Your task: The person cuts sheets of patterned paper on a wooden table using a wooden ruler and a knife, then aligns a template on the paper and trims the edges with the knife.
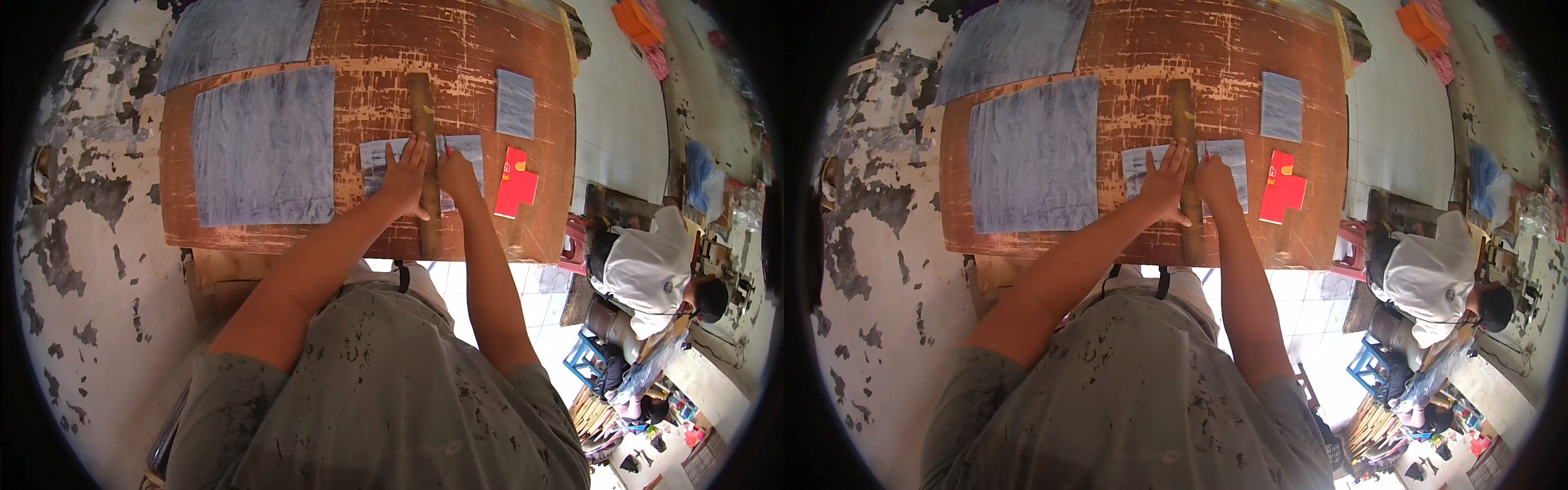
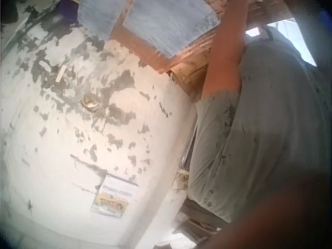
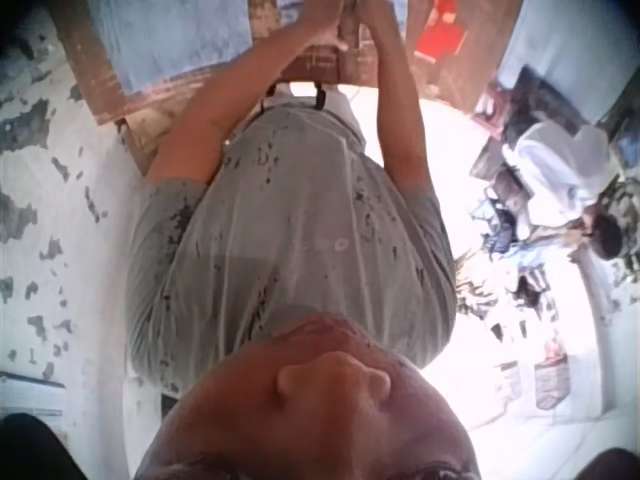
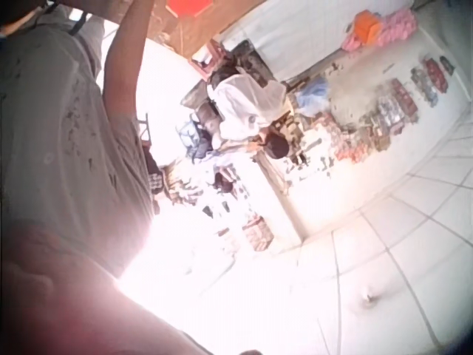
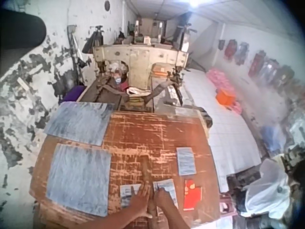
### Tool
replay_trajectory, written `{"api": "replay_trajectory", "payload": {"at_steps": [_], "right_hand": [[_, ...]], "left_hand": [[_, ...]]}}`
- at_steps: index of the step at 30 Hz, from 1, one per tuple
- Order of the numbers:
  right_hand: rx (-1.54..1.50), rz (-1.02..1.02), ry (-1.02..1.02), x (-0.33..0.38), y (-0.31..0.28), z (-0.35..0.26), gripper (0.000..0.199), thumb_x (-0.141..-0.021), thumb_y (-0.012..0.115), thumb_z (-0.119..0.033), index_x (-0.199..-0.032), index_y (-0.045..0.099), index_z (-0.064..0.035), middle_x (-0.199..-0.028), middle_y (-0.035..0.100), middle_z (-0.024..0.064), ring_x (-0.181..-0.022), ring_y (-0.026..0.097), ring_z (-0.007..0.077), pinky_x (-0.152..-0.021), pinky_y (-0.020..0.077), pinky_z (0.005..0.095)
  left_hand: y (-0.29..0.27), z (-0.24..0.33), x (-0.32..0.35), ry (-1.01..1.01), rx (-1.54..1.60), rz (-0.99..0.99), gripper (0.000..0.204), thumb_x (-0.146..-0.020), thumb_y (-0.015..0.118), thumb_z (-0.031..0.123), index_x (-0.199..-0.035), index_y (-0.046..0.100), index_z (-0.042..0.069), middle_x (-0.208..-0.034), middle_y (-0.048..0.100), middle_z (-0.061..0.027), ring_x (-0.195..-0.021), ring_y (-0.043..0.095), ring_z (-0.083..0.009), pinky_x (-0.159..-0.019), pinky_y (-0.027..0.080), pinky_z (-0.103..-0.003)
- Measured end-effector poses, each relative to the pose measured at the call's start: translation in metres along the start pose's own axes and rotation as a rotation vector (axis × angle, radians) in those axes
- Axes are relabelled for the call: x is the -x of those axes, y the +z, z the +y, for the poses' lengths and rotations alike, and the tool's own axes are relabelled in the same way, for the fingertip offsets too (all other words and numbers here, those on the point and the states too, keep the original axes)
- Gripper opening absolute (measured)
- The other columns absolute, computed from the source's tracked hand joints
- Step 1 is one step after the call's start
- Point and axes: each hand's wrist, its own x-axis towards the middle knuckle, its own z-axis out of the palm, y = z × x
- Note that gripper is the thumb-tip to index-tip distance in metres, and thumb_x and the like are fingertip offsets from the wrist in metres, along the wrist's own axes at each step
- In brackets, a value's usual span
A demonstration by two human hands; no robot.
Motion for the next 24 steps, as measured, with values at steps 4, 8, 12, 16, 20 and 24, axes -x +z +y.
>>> {"api": "replay_trajectory", "payload": {"at_steps": [4, 8, 12, 16, 20, 24], "right_hand": [[-0.052, -0.081, 0.034, -0.02, 0.004, -0.016, 0.047, -0.108, 0.046, -0.032, -0.111, 0.068, 0.0099, -0.115, 0.066, 0.0399, -0.106, 0.068, 0.0536, -0.091, 0.0581, 0.0549], [-0.042, -0.134, 0.031, -0.019, -0.001, -0.023, 0.047, -0.108, 0.048, -0.034, -0.111, 0.068, 0.009, -0.115, 0.065, 0.0394, -0.106, 0.069, 0.0526, -0.091, 0.0587, 0.0528], [0.202, -0.158, -0.193, -0.015, 0.009, 0.0, 0.044, -0.103, 0.051, -0.029, -0.109, 0.063, 0.0135, -0.102, 0.07, 0.04, -0.095, 0.073, 0.051, -0.078, 0.0593, 0.0555], [0.062, -0.069, -0.163, 0.052, 0.015, -0.003, 0.039, -0.102, 0.051, -0.027, -0.108, 0.07, 0.0061, -0.108, 0.071, 0.0358, -0.103, 0.071, 0.0499, -0.083, 0.0586, 0.0558], [0.147, -0.211, -0.034, 0.101, 0.052, 0.064, 0.038, -0.105, 0.049, -0.026, -0.121, 0.067, 0.004, -0.109, 0.071, 0.0357, -0.106, 0.069, 0.0518, -0.084, 0.0581, 0.0562], [-0.021, -0.135, 0.005, 0.118, 0.022, 0.047, 0.039, -0.105, 0.052, -0.028, -0.123, 0.065, 0.005, -0.103, 0.071, 0.0353, -0.099, 0.07, 0.0513, -0.082, 0.0577, 0.0545]], "left_hand": [[-0.002, 0.001, 0.002, -0.001, 0.007, -0.005, 0.163, -0.051, 0.09, 0.078, -0.167, 0.012, -0.007, -0.176, -0.002, -0.0269, -0.164, 0.002, -0.0406, -0.121, 0.019, -0.076], [-0.004, 0.001, 0.002, -0.003, 0.0, -0.034, 0.163, -0.051, 0.091, 0.077, -0.167, 0.012, -0.006, -0.175, -0.002, -0.0272, -0.164, 0.0, -0.0411, -0.122, 0.019, -0.075], [-0.007, 0.006, 0.002, -0.004, 0.018, -0.015, 0.162, -0.051, 0.091, 0.077, -0.167, 0.013, -0.006, -0.176, -0.003, -0.0269, -0.164, -0.001, -0.0411, -0.122, 0.019, -0.075], [-0.006, -0.001, 0.006, -0.047, -0.003, -0.03, 0.162, -0.052, 0.09, 0.077, -0.167, 0.012, -0.005, -0.176, -0.004, -0.026, -0.164, 0.0, -0.0405, -0.122, 0.019, -0.074], [-0.007, 0.004, 0.001, -0.032, 0.008, -0.014, 0.164, -0.051, 0.09, 0.078, -0.167, 0.009, -0.005, -0.177, -0.004, -0.0245, -0.164, 0.0, -0.0382, -0.122, 0.019, -0.074], [0.003, -0.004, 0.007, -0.031, 0.09, 0.063, 0.167, -0.049, 0.093, 0.074, -0.167, 0.007, -0.007, -0.177, -0.001, -0.0236, -0.165, 0.004, -0.0376, -0.122, 0.019, -0.075]]}}
